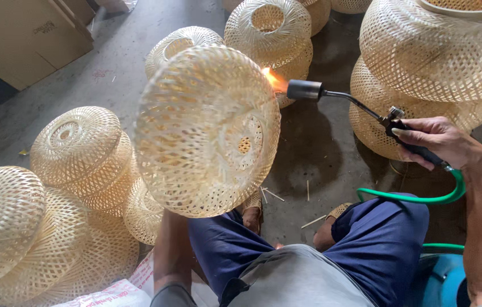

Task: The person uses a handheld blowtorch to apply flame to the surface of woven bamboo baskets. They rotate each basket to treat different sections, then place it down and pick up another one from a nearby pile.

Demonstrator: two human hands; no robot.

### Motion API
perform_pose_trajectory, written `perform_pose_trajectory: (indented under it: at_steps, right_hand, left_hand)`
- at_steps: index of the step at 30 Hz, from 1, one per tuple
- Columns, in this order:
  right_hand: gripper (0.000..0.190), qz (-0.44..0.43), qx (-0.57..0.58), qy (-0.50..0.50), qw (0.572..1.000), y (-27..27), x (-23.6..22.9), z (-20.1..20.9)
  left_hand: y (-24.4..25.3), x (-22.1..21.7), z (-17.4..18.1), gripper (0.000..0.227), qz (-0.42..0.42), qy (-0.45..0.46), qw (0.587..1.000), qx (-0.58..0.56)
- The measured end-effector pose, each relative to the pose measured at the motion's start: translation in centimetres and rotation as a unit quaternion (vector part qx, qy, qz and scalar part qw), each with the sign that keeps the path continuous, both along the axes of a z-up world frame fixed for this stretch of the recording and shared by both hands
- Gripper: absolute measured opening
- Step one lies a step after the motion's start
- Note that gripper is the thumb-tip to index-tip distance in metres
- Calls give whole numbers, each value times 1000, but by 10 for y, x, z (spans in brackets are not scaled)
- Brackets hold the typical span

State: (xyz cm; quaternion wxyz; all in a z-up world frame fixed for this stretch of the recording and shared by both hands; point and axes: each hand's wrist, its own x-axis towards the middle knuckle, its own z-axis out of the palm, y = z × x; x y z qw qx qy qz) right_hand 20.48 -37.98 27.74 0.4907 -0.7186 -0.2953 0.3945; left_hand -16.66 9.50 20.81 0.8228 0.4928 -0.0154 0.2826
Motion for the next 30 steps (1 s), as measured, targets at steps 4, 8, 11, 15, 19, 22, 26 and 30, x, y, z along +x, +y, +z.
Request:
perform_pose_trajectory:
  at_steps: [4, 8, 11, 15, 19, 22, 26, 30]
  right_hand:
    - [37, 20, -55, -57, 997, 4, 12, 0]
    - [33, -5, -50, -17, 999, 4, 17, 9]
    - [34, -6, -73, -35, 997, 5, 19, 17]
    - [30, -48, -118, -61, 990, 4, 12, 29]
    - [32, -22, -145, -88, 985, 8, 13, 29]
    - [31, -42, -132, -89, 986, 3, 15, 25]
    - [31, -7, -133, -98, 986, 8, 23, 26]
    - [30, -2, -131, -75, 989, 13, 19, 34]
  left_hand:
    - [-3, -7, 0, 74, -17, 53, 997, 59]
    - [-5, -12, 4, 76, -29, 94, 989, 110]
    - [-8, -11, 9, 78, -41, 125, 981, 140]
    - [-9, -3, 11, 80, -55, 157, 973, 160]
    - [-5, 5, 4, 77, -30, 191, 956, 220]
    - [-5, 9, 1, 72, 10, 244, 919, 310]
    - [-15, 13, 1, 68, 112, 341, 780, 512]
    - [-28, 21, 7, 52, 123, 296, 707, 631]
